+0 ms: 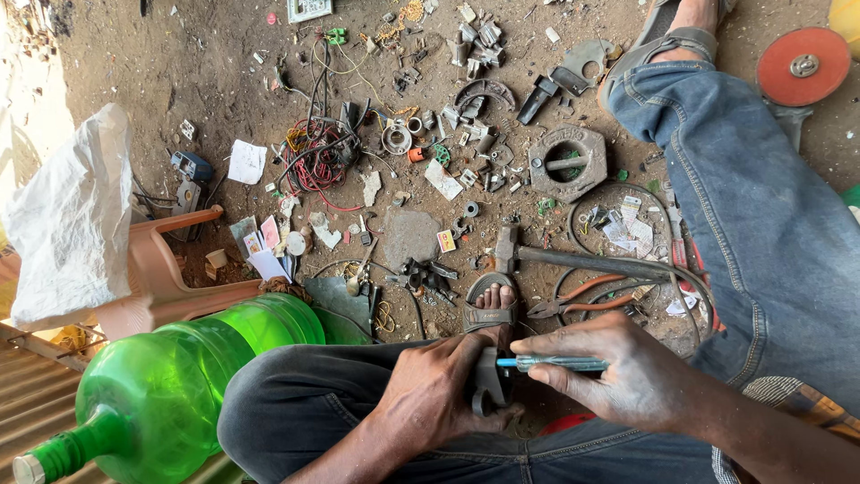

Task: The person sits on the ground and uses a screwdriver to adjust a small mechanical part, then uses a hammer to tap it into place. The person continues to manipulate the part with both hands.

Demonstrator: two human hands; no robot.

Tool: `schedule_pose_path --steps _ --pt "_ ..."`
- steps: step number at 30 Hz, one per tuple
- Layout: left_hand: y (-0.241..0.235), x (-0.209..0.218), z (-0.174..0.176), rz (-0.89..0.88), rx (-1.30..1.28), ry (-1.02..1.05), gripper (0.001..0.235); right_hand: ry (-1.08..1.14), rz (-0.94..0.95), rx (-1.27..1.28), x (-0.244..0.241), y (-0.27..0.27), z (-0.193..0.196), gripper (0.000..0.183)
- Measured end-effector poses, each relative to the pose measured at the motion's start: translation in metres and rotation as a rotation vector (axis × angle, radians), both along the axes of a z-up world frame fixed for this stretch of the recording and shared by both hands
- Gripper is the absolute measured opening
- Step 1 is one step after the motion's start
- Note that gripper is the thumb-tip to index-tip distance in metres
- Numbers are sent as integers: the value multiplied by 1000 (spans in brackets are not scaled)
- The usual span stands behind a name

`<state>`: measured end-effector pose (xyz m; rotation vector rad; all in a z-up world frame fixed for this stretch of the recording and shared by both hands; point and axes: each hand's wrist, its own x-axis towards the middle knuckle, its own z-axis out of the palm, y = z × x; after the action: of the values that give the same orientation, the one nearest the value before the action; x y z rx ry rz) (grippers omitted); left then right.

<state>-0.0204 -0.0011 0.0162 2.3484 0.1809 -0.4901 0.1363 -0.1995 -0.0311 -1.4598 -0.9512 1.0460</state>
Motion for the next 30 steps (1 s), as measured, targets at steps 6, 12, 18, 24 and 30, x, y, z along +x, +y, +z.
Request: schedule_pose_path --steps 6,12,18,24,30 --pt "1 -3 -4 -122 194 -33 71 93 258 -441 -1 5 -8 38" --pt "2 1 -1 -122 177 145 70 -122 108 87 -16 2 -31 32" --pt "6 -15 1 -26 36 176 57 -560 177 202 -20 2 -16 45" --pt "-30 -60 -16 254 -426 87 74 -92 152 238 -10 -14 16 26" --pt "-66 -66 -47 516 -1008 13 85 -48 53 430 -18 9 15 43"
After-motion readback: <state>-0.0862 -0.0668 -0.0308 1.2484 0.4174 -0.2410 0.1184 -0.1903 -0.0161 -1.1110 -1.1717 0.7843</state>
